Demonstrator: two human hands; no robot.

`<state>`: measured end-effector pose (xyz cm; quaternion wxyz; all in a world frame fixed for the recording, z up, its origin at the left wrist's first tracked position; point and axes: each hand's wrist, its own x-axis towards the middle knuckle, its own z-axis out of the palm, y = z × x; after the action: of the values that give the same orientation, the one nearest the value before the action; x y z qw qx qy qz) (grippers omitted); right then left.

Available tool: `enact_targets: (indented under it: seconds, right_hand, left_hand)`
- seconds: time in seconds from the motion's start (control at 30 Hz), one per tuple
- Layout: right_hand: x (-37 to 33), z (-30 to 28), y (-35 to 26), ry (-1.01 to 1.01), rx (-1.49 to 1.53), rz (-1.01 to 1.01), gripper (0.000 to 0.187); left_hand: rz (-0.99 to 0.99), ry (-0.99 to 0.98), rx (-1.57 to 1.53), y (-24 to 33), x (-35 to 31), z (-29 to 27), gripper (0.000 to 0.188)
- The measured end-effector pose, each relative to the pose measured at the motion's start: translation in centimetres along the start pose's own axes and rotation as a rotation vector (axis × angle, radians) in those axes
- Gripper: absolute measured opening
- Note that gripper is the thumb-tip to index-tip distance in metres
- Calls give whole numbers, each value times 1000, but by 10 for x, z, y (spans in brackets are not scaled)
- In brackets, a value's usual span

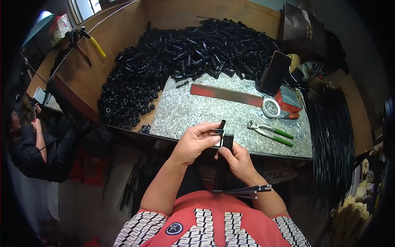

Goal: Manually assembling bundles of black cables into plastic connectors and securing them using pliers.

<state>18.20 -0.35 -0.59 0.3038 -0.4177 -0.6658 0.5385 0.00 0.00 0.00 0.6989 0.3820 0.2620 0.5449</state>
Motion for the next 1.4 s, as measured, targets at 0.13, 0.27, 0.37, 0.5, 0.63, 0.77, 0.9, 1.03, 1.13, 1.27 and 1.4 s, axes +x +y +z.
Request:
enact_targets:
  seconds: [0.13,0.27,0.37,0.5,0.63,0.77,0.9,1.03,1.13,1.27,1.4]
  right_hand:
    - [-3,2,-6,10,29,-18,17]
    - [-4,3,-15,27,-19,-30,18]
    - [-5,0,-18,40,-58,-57,18]
    - [-5,-1,-13,71,-17,-113,18]
    - [-6,-5,-5,21,56,-28,18]
    - [-3,-9,12,-74,160,33,17]
    - [-3,-6,11,-77,327,26,21]
    - [1,-6,21,-79,401,57,23]
    - [2,-3,27,-64,375,1,24]
    - [3,-7,26,-109,318,35,19]
    - [4,-5,26,-109,277,60,16]
  left_hand:
    - [59,79,157,-1,-1,4,32]
    - [108,135,251,-7,-1,5,28]
    - [83,142,209,-6,-1,11,28]
    - [54,118,168,-8,-3,9,29]
    - [43,81,142,-10,-4,5,28]
    - [13,33,72,-11,-3,1,29]
    - [15,-42,32,-10,-4,1,30]
    - [18,27,110,-9,-6,12,31]
    - [43,151,135,-12,-8,19,33]
    - [34,172,97,-16,-9,17,31]
    - [63,192,-133,-27,-6,20,31]
